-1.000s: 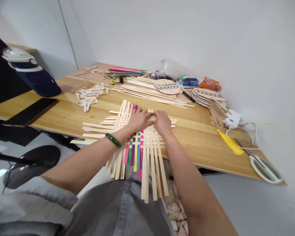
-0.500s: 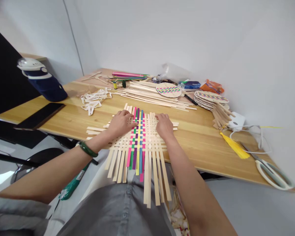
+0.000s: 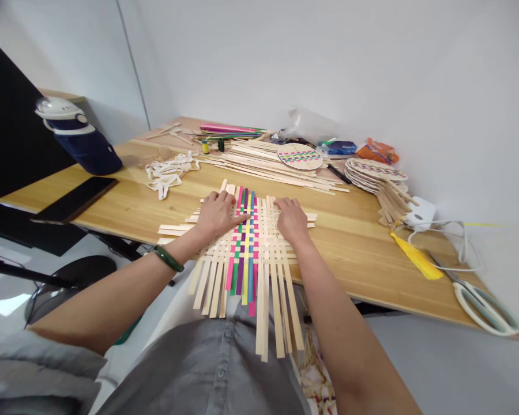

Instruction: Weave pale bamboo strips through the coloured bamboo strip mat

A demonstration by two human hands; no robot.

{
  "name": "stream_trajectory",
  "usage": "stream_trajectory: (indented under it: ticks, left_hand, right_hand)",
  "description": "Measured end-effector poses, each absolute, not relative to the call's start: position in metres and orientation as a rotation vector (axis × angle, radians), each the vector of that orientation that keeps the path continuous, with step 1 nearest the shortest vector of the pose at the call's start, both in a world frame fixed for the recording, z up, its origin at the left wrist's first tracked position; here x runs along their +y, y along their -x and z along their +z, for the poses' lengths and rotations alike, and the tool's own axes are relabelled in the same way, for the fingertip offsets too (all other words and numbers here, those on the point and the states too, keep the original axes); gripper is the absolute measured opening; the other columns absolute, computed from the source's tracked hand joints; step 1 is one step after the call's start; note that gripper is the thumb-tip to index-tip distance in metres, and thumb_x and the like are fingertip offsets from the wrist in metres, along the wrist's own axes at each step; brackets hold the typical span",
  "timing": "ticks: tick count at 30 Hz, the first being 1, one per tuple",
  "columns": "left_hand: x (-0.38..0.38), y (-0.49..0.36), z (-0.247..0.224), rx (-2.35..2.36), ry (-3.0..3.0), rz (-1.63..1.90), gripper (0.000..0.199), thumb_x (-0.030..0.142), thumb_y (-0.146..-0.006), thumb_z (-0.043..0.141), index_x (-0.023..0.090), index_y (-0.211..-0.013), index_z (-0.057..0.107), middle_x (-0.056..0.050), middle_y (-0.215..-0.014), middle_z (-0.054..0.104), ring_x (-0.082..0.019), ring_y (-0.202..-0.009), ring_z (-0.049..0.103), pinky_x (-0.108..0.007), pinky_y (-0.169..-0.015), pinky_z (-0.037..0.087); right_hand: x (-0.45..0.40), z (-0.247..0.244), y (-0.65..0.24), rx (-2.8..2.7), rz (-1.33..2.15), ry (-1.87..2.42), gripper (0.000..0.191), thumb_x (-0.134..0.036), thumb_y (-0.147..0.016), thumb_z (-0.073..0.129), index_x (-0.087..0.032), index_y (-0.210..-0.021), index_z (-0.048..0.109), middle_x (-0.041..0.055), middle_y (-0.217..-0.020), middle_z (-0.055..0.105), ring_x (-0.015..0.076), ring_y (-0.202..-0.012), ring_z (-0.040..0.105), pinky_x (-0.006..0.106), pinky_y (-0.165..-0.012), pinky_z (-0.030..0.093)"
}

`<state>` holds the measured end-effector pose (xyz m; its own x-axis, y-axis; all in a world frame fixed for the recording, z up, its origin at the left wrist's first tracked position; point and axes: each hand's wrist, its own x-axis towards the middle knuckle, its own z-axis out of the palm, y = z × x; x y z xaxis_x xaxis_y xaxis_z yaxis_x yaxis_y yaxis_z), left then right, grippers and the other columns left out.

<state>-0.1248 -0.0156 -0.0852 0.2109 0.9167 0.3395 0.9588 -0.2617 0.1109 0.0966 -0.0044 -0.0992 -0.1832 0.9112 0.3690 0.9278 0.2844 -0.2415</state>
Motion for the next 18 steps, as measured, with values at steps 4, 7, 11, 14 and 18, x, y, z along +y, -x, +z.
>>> stream_trajectory:
  ticks: [4,7,11,14,18]
  left_hand:
    - [-0.0128,0.1244,-0.0862,-1.832,2.334,-0.504,0.063,0.073,-0.081,0.052,0.017,-0.108,0.062,-0.014,-0.113,0.063,-0.034,-0.108,0.051,-0.045,-0.095,0.039]
    - [-0.0113,0.1235,-0.0864,-1.823,2.338,-0.493,0.066,0.074,-0.081,0.052,0.015,-0.108,0.062,-0.015,-0.112,0.063,-0.035,-0.108,0.052,-0.045,-0.095,0.038]
    - [-0.0114,0.1231,-0.0862,-1.820,2.339,-0.497,0.066,0.074,-0.081,0.053,0.014,-0.107,0.062,-0.015,-0.112,0.063,-0.035,-0.108,0.052,-0.045,-0.095,0.038]
    - [-0.0114,0.1235,-0.0863,-1.822,2.341,-0.497,0.064,0.073,-0.081,0.054,0.015,-0.108,0.062,-0.015,-0.112,0.063,-0.034,-0.108,0.053,-0.044,-0.094,0.037]
    - [-0.0103,0.1235,-0.0862,-1.831,2.344,-0.502,0.063,0.072,-0.080,0.056,0.015,-0.107,0.061,-0.015,-0.112,0.063,-0.033,-0.109,0.054,-0.042,-0.094,0.037]
  right_hand:
    - [-0.0041,-0.0985,-0.0964,-2.126,-0.055,1.649,0.047,0.001,-0.075,0.043,-0.018,-0.111,0.065,0.0102,-0.109,0.066,0.0275,-0.105,0.051,0.038,-0.082,0.046]
    - [-0.0040,-0.0984,-0.0966,-2.132,-0.062,1.641,0.047,0.001,-0.074,0.043,-0.018,-0.112,0.065,0.0100,-0.108,0.067,0.0277,-0.105,0.052,0.038,-0.082,0.045]
    - [-0.0037,-0.0984,-0.0971,-2.137,-0.071,1.637,0.048,0.001,-0.074,0.043,-0.017,-0.113,0.064,0.0098,-0.109,0.067,0.0274,-0.105,0.052,0.038,-0.082,0.045]
    - [-0.0033,-0.0980,-0.0975,-2.141,-0.074,1.634,0.047,0.001,-0.075,0.043,-0.018,-0.112,0.064,0.0093,-0.109,0.067,0.0265,-0.104,0.053,0.037,-0.082,0.045]
    - [-0.0033,-0.0975,-0.0979,-2.151,-0.067,1.634,0.047,0.001,-0.075,0.043,-0.019,-0.112,0.064,0.0087,-0.107,0.067,0.0258,-0.103,0.053,0.036,-0.079,0.045]
